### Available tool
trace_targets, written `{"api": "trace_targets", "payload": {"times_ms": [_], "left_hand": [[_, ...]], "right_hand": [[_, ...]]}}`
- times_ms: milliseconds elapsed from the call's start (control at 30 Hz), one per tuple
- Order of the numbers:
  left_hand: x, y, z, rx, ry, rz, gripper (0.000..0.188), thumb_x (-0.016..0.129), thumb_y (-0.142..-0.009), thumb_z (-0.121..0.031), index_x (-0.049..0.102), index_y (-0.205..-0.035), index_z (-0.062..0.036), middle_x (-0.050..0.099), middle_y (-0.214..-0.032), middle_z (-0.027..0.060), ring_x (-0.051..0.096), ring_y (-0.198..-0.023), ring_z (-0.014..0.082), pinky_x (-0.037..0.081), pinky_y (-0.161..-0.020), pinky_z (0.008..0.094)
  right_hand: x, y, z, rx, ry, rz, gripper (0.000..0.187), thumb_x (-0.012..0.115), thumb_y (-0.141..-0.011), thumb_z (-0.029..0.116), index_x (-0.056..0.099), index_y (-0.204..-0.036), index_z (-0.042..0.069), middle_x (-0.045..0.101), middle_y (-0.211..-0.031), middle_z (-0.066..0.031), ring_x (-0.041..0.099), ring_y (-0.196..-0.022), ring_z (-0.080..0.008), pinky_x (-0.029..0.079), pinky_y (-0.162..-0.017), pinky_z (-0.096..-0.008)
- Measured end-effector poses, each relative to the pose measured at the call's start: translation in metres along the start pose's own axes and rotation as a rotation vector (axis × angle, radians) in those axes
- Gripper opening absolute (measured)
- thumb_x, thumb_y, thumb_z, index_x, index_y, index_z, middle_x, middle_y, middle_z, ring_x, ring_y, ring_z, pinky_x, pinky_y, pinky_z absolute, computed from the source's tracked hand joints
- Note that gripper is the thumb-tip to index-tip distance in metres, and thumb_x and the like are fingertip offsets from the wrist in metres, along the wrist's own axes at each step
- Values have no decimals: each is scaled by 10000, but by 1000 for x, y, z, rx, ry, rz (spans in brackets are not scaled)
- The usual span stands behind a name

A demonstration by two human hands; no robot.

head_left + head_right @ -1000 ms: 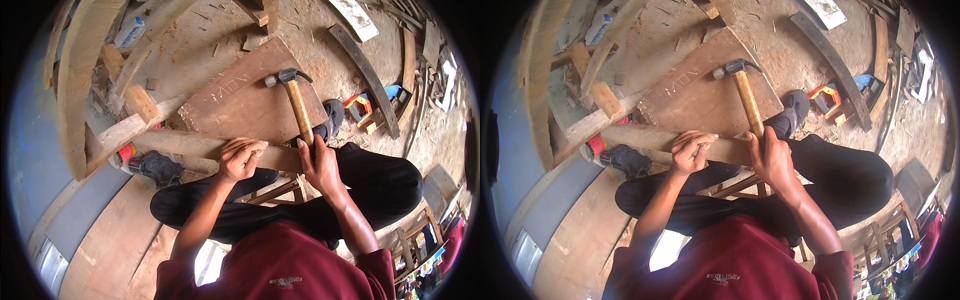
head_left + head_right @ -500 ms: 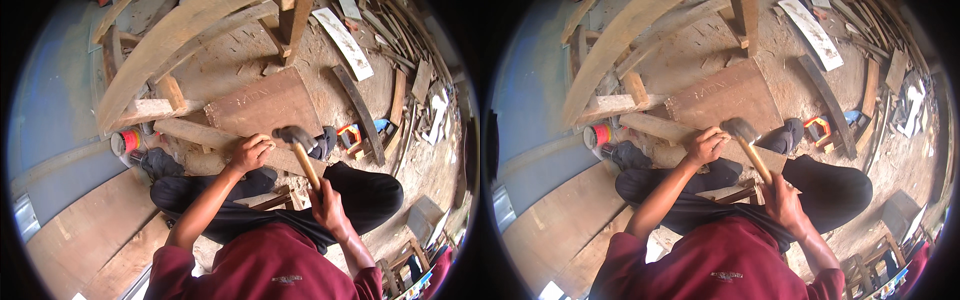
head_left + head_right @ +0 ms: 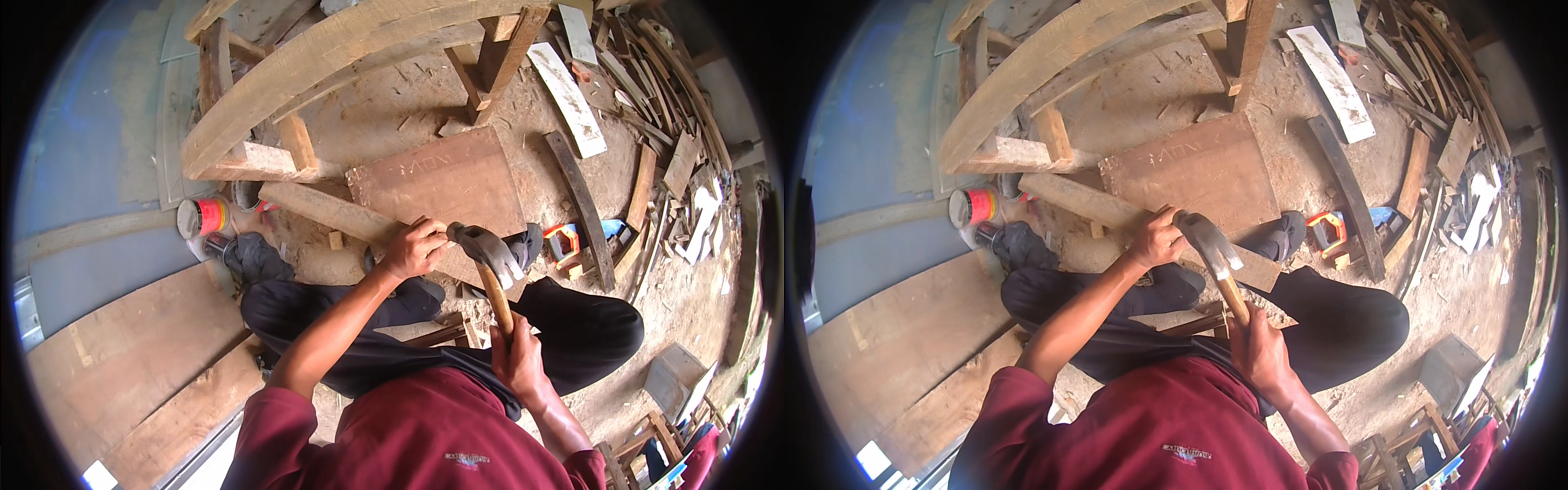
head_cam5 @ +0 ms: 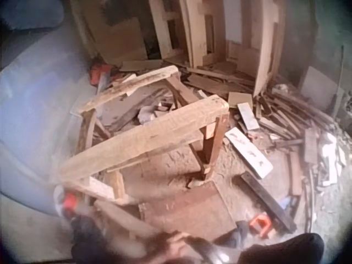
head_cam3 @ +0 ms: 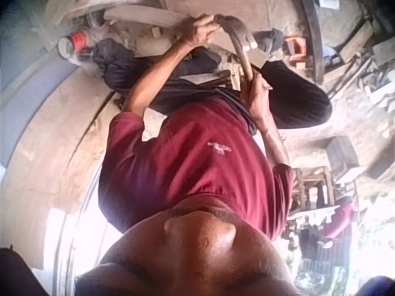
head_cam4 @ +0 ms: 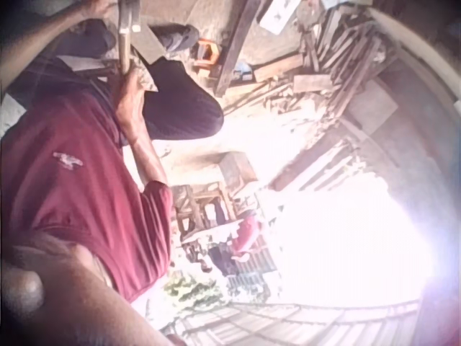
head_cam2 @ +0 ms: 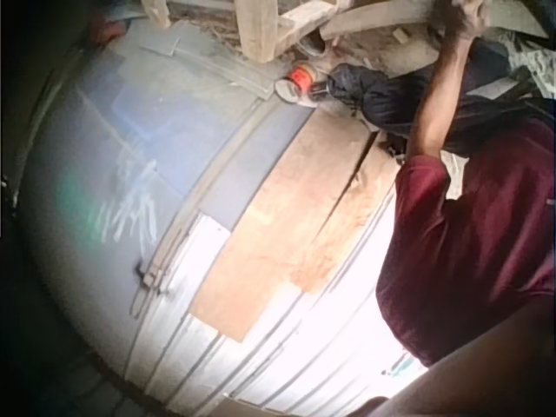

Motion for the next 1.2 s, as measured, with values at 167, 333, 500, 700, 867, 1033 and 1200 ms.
{"api": "trace_targets", "payload": {"times_ms": [167, 333, 500, 700, 867, 1033, 1200], "left_hand": [[1, -1, 0, -19, 25, -6, 70, 723, -753, -45, 684, -804, -18, 628, -903, 83, 618, -810, 262, 520, -725, 361], [1, -1, 5, -43, 56, -16, 69, 731, -750, -64, 683, -777, -23, 632, -875, 83, 620, -809, 259, 522, -729, 355], [0, -2, 1, -12, 1, -43, 63, 742, -752, -42, 687, -779, -27, 641, -876, 67, 621, -814, 238, 521, -725, 342], [-6, -7, -6, -5, 4, -47, 101, 783, -775, -102, 713, -810, -38, 663, -860, 64, 626, -821, 231, 522, -726, 332], [2, -1, 2, -39, 30, -62, 184, 841, -720, -135, 702, -781, -33, 652, -891, 68, 625, -839, 254, 518, -739, 357], [3, 1, 0, -18, -45, -43, 178, 832, -741, -154, 709, -794, -37, 659, -844, 69, 626, -809, 249, 527, -705, 337], [1, 2, -1, -40, -22, -42, 192, 820, -766, -187, 709, -801, -34, 665, -868, 71, 630, -831, 241, 531, -721, 341]], "right_hand": [[15, 1, -26, 159, 66, 113, 245, 618, -942, 50, 503, -1146, -22, 612, -754, -219, 649, -651, -419, 485, -530, -435], [7, 1, -8, 1, 53, 3, 337, 626, -949, 119, 450, -1191, -36, 628, -735, -268, 648, -649, -473, 492, -515, -509], [8, -4, -20, 139, 117, 160, 341, 629, -933, 79, 432, -1184, -41, 635, -768, -269, 642, -613, -466, 487, -499, -522], [8, -5, -15, 22, 80, 55, 244, 601, -949, 45, 458, -1137, -16, 613, -687, -220, 635, -572, -385, 452, -464, -440], [-5, -9, -8, 143, -3, -3, 164, 598, -952, 38, 471, -1043, -11, 584, -651, -194, 610, -547, -401, 439, -468, -436], [10, -8, -20, 139, 138, 149, 156, 593, -960, 48, 473, -1044, -6, 552, -649, -188, 588, -517, -382, 439, -470, -387], [1, -10, -2, 94, 21, 27, 182, 602, -953, 48, 453, -1037, -14, 572, -652, -205, 597, -540, -408, 441, -466, -422]]}}
Point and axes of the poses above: each hand's wrist, its own y-axis away from the middle knuckle, its own x-axis out of the palm, z = x × y, the point moved 8 cm from there along -y, towards the middle knuckle
